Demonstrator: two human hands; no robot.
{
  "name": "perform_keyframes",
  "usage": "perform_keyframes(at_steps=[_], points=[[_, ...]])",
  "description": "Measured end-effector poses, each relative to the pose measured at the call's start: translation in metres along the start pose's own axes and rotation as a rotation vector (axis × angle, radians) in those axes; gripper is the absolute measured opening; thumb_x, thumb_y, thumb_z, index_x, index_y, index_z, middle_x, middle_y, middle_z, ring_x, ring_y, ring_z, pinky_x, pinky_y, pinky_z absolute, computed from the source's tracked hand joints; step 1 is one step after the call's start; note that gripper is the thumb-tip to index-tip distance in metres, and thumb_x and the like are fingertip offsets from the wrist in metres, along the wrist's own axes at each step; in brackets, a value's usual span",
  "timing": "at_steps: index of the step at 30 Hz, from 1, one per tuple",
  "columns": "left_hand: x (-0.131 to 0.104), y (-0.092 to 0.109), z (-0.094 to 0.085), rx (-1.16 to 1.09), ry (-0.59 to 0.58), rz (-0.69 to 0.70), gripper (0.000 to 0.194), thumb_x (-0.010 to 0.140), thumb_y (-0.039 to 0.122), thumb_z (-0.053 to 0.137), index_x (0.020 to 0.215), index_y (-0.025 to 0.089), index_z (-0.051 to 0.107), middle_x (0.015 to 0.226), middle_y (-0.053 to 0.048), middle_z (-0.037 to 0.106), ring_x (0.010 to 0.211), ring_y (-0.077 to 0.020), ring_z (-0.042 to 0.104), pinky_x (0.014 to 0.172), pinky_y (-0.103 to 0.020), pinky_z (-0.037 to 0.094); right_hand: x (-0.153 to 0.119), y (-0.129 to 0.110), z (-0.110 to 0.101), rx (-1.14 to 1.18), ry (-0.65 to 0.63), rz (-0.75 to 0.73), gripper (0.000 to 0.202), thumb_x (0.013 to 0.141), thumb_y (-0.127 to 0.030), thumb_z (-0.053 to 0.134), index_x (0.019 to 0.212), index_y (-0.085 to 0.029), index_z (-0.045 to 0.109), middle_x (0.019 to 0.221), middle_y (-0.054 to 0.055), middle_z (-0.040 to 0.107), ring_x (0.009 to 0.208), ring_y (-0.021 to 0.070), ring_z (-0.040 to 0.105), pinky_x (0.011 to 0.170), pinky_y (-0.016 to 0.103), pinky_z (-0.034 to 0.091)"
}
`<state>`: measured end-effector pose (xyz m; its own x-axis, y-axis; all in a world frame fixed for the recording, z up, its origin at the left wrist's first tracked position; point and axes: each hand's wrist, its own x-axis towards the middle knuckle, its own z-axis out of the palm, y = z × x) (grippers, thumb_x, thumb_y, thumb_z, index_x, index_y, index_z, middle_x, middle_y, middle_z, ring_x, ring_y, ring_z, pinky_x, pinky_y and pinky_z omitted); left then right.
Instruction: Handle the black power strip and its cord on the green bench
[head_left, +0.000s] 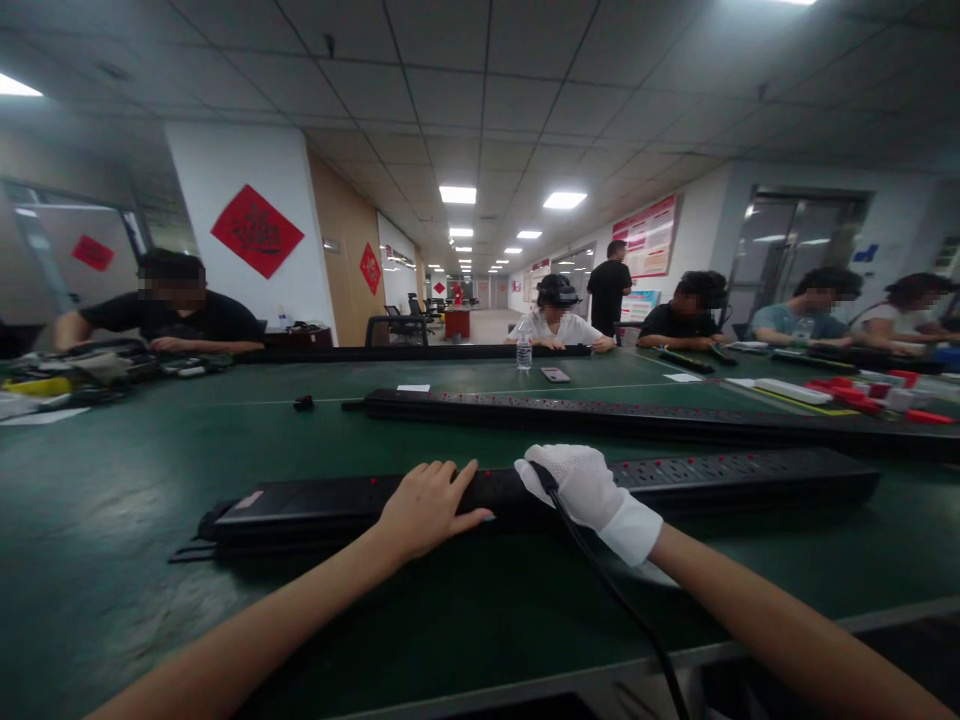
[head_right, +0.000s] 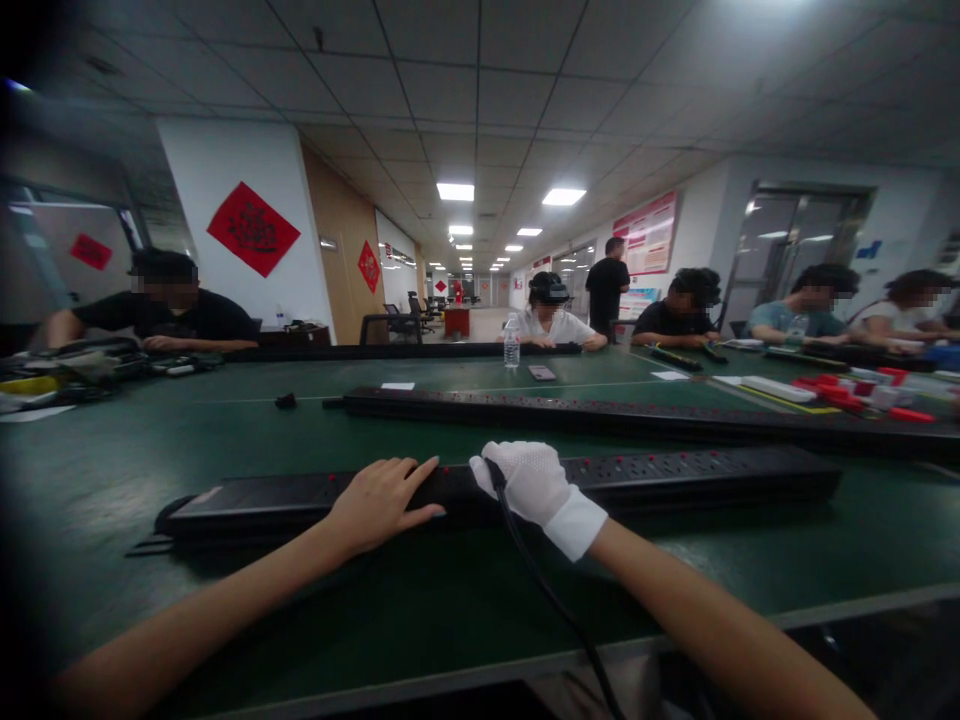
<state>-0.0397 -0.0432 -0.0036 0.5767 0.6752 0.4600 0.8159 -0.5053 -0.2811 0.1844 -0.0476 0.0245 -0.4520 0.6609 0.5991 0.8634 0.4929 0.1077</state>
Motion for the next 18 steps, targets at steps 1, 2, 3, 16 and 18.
perform_keyframes(at_steps=[1,2,3,16,18], points=[[0.0,0.0,0.0,-0.004,0.002,0.0,0.065,0.08,0.063,0.027,0.12,0.015,0.045,0.086,-0.011,0.059,0.085,-0.0237,0.055,0.075,-0.035,0.04,0.0,0.0,0.0,-0.002,0.007,0.003,0.037,0.087,-0.042,0.032,0.076,-0.019,0.059,0.066,0.002,0.061,0.062,0.0109,0.056,0.059,0.02,0.033],[-0.001,0.0,0.001,-0.008,0.002,0.002,0.065,0.08,0.063,0.027,0.12,0.014,0.045,0.086,-0.011,0.059,0.085,-0.0235,0.055,0.075,-0.035,0.04,0.001,0.0,-0.002,0.002,0.017,0.009,0.038,0.087,-0.042,0.032,0.075,-0.018,0.059,0.065,0.002,0.061,0.062,0.011,0.056,0.059,0.02,0.033],[-0.001,-0.001,0.001,-0.013,0.001,0.003,0.065,0.081,0.062,0.026,0.12,0.014,0.044,0.087,-0.011,0.059,0.085,-0.0233,0.055,0.075,-0.035,0.04,0.002,0.001,-0.004,0.014,0.033,0.017,0.039,0.087,-0.043,0.032,0.074,-0.018,0.059,0.065,0.002,0.061,0.062,0.011,0.056,0.059,0.02,0.034],[-0.001,-0.001,0.001,-0.045,-0.013,-0.018,0.065,0.08,0.063,0.026,0.119,0.014,0.045,0.088,-0.011,0.058,0.084,-0.0235,0.054,0.074,-0.035,0.04,0.052,-0.008,0.017,0.237,-0.221,-0.056,0.04,0.085,-0.047,0.033,0.077,-0.023,0.065,0.07,-0.001,0.064,0.064,0.0133,0.058,0.058,0.021,0.037],[-0.001,-0.001,0.0,-0.047,-0.01,-0.015,0.066,0.08,0.063,0.025,0.118,0.014,0.045,0.088,-0.011,0.058,0.083,-0.0237,0.054,0.073,-0.036,0.04,0.054,-0.01,0.02,0.204,-0.236,-0.066,0.038,0.085,-0.046,0.034,0.079,-0.025,0.065,0.071,-0.001,0.065,0.065,0.0137,0.059,0.059,0.021,0.038]])
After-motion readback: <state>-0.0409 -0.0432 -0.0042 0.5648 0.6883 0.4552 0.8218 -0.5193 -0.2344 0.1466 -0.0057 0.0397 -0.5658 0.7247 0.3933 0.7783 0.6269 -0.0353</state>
